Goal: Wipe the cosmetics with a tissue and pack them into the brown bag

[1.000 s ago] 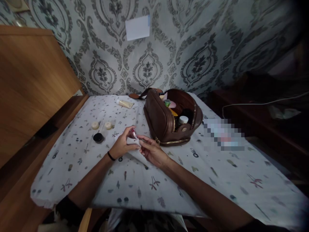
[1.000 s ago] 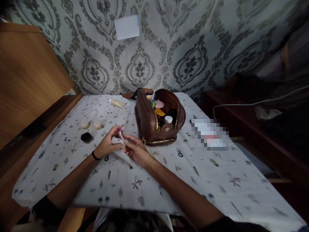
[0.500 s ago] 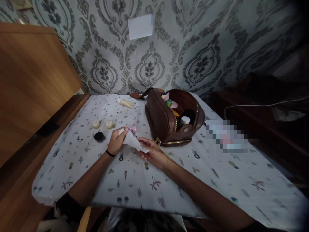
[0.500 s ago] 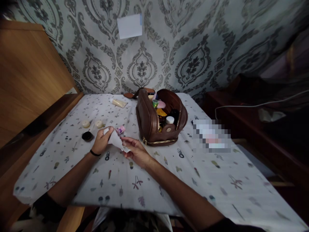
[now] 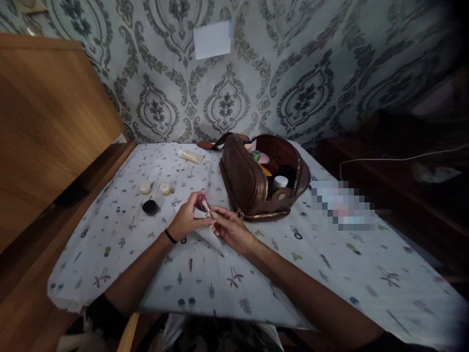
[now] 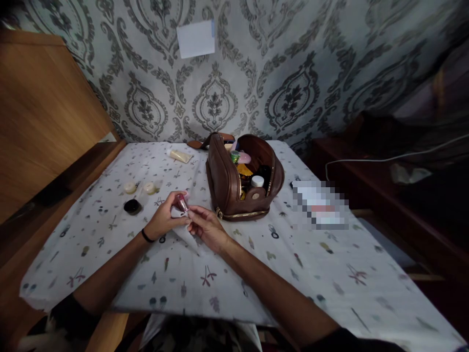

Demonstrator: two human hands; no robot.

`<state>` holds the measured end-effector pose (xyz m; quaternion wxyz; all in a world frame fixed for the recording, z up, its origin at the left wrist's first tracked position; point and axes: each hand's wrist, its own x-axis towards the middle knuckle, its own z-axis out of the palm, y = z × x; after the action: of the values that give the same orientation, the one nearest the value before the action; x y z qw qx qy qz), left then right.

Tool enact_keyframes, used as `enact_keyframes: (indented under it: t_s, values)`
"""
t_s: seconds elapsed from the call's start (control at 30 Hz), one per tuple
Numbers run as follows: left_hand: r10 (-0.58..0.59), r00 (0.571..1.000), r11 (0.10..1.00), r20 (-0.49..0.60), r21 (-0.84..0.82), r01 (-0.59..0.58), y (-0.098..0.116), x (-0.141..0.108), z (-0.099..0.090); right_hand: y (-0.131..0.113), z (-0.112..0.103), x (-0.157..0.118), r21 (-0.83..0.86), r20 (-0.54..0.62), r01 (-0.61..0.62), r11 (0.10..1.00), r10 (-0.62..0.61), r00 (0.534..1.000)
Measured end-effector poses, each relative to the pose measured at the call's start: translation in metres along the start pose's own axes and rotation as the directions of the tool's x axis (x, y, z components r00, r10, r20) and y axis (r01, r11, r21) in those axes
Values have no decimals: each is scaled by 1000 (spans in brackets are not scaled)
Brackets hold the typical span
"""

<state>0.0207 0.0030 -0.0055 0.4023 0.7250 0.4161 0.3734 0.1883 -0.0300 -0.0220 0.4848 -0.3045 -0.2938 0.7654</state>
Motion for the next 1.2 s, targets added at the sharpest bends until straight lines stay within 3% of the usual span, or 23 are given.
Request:
enact_keyframes:
  t_s: [0.23, 0.47, 0.7, 0.83, 1.13, 1.2]
  values:
    - [52, 988, 997, -143, 65, -43, 8, 1, -6, -1, 5, -3, -47, 20, -44, 998, 45, 999]
    - [-95, 959, 987, -267, -151, 55, -2, 7, -8, -3, 0, -2, -32, 73, -65, 997, 67, 995]
    - [-212, 901, 949, -380, -301, 96, -14, 11, -11, 1, -7, 1, 84, 38, -25, 996, 21, 999]
    - [-153, 877, 973, -455, -226, 52, -13, 10, -10, 0, -6, 2, 127, 63, 0, 992, -8, 998]
    - [-8, 724, 1000, -690, -25, -13, -7, 12, -21, -3, -5, 1, 139, 168, -48, 989, 25, 985]
    - [36, 719, 999, -694, 24, -26, -5, 10, -17, -1, -5, 1, 112, 194, -52, 992, 29, 981]
